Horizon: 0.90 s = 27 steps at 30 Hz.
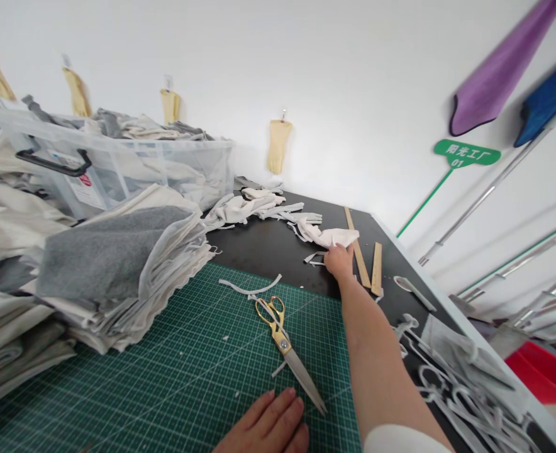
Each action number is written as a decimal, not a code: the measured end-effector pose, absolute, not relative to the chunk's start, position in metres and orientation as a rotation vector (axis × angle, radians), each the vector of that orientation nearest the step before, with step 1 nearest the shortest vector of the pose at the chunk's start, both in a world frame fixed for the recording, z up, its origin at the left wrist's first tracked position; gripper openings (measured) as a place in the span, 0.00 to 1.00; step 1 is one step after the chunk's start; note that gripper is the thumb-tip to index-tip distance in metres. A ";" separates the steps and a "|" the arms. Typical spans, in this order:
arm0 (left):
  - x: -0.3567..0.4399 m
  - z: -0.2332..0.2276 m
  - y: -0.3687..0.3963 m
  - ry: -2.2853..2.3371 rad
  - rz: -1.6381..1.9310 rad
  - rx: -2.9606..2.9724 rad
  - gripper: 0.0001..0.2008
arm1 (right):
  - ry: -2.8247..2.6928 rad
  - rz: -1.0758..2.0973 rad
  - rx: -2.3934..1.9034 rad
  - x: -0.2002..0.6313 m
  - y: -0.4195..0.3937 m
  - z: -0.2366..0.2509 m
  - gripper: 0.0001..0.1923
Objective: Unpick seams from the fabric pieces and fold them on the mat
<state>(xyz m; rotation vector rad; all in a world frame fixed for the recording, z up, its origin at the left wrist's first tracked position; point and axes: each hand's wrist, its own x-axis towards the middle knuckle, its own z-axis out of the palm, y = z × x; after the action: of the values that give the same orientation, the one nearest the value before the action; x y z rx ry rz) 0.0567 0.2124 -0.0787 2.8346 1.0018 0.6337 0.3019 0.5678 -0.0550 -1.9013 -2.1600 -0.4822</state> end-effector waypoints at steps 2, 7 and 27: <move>0.057 -0.077 0.212 0.997 0.643 2.831 0.18 | -2.134 -0.479 -1.884 0.300 0.566 -0.054 0.18; 0.056 -0.070 0.210 1.006 0.617 2.820 0.18 | -2.057 -0.489 -1.818 0.291 0.552 -0.048 0.18; 0.053 -0.013 0.184 1.062 0.367 2.450 0.28 | -1.689 -0.544 -1.125 0.254 0.469 0.154 0.13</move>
<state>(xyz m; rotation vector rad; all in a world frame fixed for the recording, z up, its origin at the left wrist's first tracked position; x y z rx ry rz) 0.0528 0.1837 -0.0130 2.4495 1.0616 0.3671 0.2543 0.4687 0.1543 -1.1252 -1.6891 -0.5438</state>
